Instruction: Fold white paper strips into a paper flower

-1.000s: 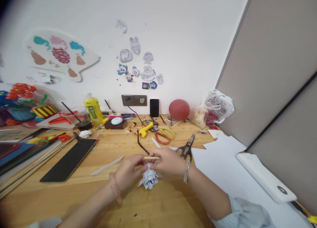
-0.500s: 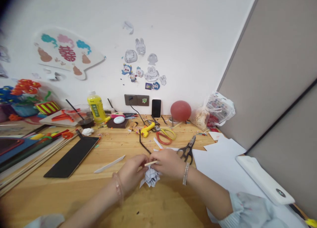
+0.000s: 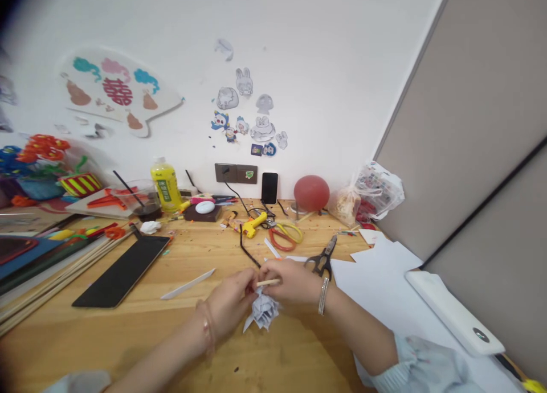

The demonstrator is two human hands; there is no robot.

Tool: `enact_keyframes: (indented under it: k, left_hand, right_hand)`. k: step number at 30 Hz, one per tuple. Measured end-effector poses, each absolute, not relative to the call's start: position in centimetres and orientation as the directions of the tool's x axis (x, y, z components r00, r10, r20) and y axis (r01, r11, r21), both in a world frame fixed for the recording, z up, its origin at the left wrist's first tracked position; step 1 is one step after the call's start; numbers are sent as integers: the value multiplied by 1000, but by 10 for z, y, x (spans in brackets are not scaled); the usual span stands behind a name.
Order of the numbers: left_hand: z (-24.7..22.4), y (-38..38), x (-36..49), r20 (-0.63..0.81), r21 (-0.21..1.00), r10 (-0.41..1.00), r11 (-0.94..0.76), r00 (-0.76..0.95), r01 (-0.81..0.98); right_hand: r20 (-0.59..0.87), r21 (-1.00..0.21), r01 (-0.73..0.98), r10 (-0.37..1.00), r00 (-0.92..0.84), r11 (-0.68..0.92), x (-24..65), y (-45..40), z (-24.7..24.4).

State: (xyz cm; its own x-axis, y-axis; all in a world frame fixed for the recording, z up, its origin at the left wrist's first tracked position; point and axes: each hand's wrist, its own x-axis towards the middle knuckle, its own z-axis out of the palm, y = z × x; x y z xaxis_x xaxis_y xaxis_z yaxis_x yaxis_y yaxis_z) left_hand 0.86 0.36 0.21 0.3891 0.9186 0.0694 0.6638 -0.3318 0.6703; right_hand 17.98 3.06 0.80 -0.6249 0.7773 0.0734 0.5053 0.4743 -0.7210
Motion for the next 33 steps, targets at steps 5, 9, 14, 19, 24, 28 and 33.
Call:
enact_keyframes:
  k: [5,9,14,19,24,28,33]
  left_hand:
    - [-2,1,14,-13,615,970,-185,244,766]
    - [0,9,5,13,799,966,-166,259,577]
    - [-5,27,-8,-109,994,903,110,415,21]
    - [-22,30,-1,-124,989,937,145,328,-40]
    - [-29,29,6,-138,987,960,153,245,-44]
    - [-30,28,7,-164,985,966,171,198,-17]
    - [-30,27,8,-160,987,973,158,165,23]
  right_hand:
    - [141,-579,608,801,-581,543,171,28,6]
    - [174,-582,594,799,-575,555,170,28,6]
    - [250,-665,489,785,-567,565,175,31,1]
    - [346,-488,480,667,-660,729,175,32,2]
    - [443,-411,442,599,-667,797,175,28,8]
    - [464,-497,362,594,-657,789,174,24,5]
    - [454,-526,354,608,-652,773,175,21,6]
